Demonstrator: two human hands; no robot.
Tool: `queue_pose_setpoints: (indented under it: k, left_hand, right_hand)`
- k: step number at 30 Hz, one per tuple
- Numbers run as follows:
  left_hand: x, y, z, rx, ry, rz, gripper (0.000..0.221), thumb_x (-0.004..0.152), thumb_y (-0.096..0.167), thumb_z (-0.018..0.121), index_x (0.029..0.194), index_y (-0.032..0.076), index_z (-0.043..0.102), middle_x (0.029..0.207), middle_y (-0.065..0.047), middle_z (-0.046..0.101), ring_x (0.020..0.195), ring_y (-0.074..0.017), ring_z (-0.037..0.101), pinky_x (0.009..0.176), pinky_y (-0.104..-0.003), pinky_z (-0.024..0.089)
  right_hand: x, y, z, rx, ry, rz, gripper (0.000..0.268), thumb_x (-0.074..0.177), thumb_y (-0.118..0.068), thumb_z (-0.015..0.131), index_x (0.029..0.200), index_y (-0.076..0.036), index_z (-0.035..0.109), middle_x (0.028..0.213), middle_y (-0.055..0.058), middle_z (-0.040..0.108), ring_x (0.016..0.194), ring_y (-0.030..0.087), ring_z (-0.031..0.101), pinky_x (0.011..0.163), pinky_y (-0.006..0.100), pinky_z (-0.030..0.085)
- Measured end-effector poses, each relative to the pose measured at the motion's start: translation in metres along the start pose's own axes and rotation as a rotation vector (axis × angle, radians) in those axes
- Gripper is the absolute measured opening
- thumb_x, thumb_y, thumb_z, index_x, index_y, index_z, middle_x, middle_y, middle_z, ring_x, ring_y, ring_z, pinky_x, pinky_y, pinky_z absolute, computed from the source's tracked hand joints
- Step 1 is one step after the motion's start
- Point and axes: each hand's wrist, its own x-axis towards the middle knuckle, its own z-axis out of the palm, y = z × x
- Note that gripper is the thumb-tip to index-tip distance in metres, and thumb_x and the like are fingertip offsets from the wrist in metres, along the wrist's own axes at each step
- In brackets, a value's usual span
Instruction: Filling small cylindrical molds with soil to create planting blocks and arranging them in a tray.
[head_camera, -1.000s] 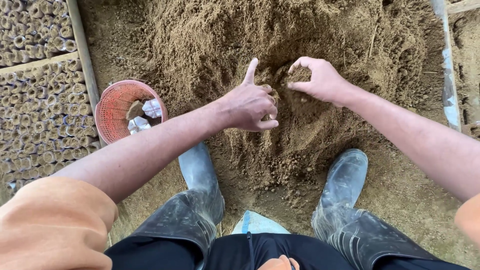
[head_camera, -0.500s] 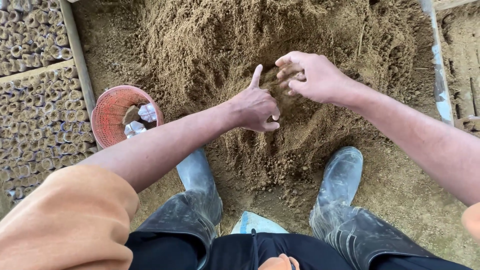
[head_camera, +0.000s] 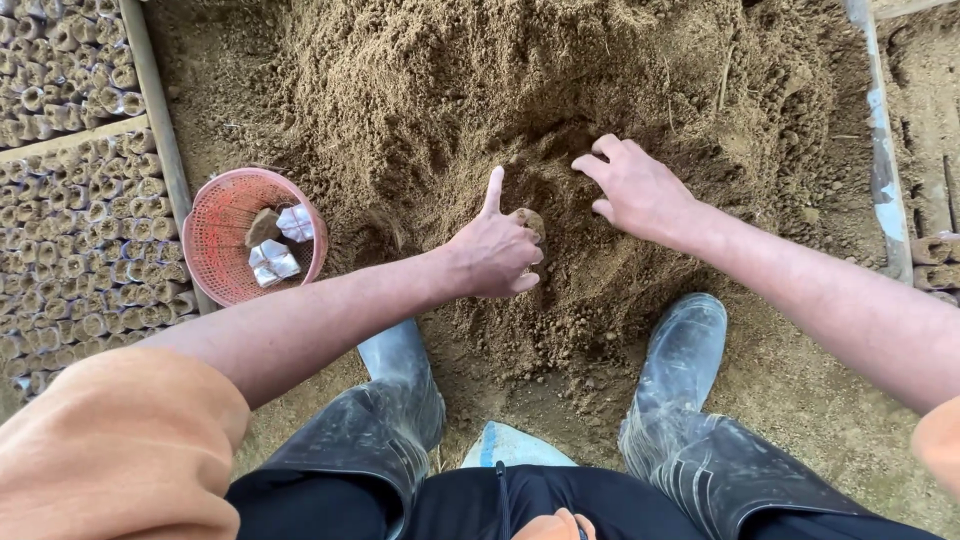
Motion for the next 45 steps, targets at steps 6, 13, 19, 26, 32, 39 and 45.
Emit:
queue_pose_setpoints:
  k: [6, 13, 19, 26, 32, 39, 45]
  left_hand:
    - [-0.01, -0.014, -0.009, -0.022, 0.109, -0.008, 0.032, 0.101, 0.043, 0.056, 0.11, 0.02, 0.076, 0.094, -0.003, 0.077, 0.123, -0.0223, 0.064, 0.115, -0.079, -0.003]
    - [0.009, -0.028, -0.014, -0.052, 0.23, -0.014, 0.033, 0.102, 0.045, 0.056, 0.108, 0.02, 0.076, 0.091, -0.004, 0.078, 0.118, -0.0218, 0.068, 0.115, -0.079, -0.004]
    - [0.014, -0.025, -0.029, -0.069, 0.217, -0.021, 0.031, 0.1, 0.044, 0.056, 0.11, 0.023, 0.076, 0.087, -0.003, 0.078, 0.106, -0.02, 0.073, 0.115, -0.079, -0.006]
    - [0.012, -0.03, -0.02, -0.031, 0.197, -0.007, 0.033, 0.101, 0.045, 0.054, 0.112, 0.022, 0.075, 0.091, -0.001, 0.077, 0.105, -0.0197, 0.073, 0.112, -0.082, -0.007]
    - [0.011, -0.03, -0.025, -0.014, 0.172, 0.002, 0.034, 0.102, 0.045, 0.053, 0.109, 0.021, 0.076, 0.087, -0.003, 0.076, 0.104, -0.0204, 0.073, 0.112, -0.082, -0.008]
    - [0.01, -0.029, -0.033, 0.021, 0.162, 0.039, 0.031, 0.101, 0.041, 0.055, 0.103, 0.019, 0.076, 0.081, -0.005, 0.075, 0.105, -0.0229, 0.074, 0.114, -0.079, -0.006]
    - [0.022, -0.028, -0.028, 0.025, 0.113, 0.104, 0.026, 0.101, 0.037, 0.058, 0.097, 0.019, 0.076, 0.074, -0.002, 0.072, 0.098, -0.0221, 0.075, 0.115, -0.079, 0.0]
  right_hand:
    - [0.013, 0.034, 0.034, 0.073, 0.194, -0.042, 0.021, 0.09, -0.003, 0.075, 0.111, 0.0, 0.072, 0.1, 0.018, 0.073, 0.093, 0.033, 0.075, 0.078, 0.041, 0.065]
    - [-0.002, -0.011, -0.043, 0.853, 0.138, 0.169, 0.026, 0.09, -0.01, 0.079, 0.114, -0.004, 0.072, 0.107, 0.02, 0.075, 0.095, 0.024, 0.071, 0.08, 0.041, 0.058]
    - [0.0, -0.031, -0.055, 0.874, 0.094, 0.046, 0.036, 0.089, 0.011, 0.064, 0.124, 0.003, 0.064, 0.123, 0.03, 0.068, 0.116, 0.04, 0.065, 0.091, 0.048, 0.059]
    - [0.002, -0.007, -0.029, 0.522, 0.154, 0.008, 0.019, 0.094, 0.008, 0.067, 0.113, 0.004, 0.071, 0.106, 0.025, 0.073, 0.097, 0.034, 0.075, 0.076, 0.039, 0.064]
    - [-0.01, -0.027, -0.033, 0.274, 0.086, -0.119, 0.026, 0.097, 0.003, 0.059, 0.12, -0.003, 0.071, 0.116, 0.021, 0.069, 0.106, 0.032, 0.071, 0.085, 0.041, 0.064]
    - [-0.005, -0.021, -0.022, -0.078, 0.118, -0.249, 0.026, 0.101, -0.002, 0.053, 0.119, -0.01, 0.07, 0.117, 0.014, 0.066, 0.1, 0.027, 0.071, 0.078, 0.038, 0.064]
    - [0.008, -0.013, 0.007, -0.347, 0.141, -0.29, 0.023, 0.105, -0.012, 0.052, 0.114, -0.018, 0.072, 0.111, 0.005, 0.069, 0.092, 0.018, 0.071, 0.068, 0.029, 0.061]
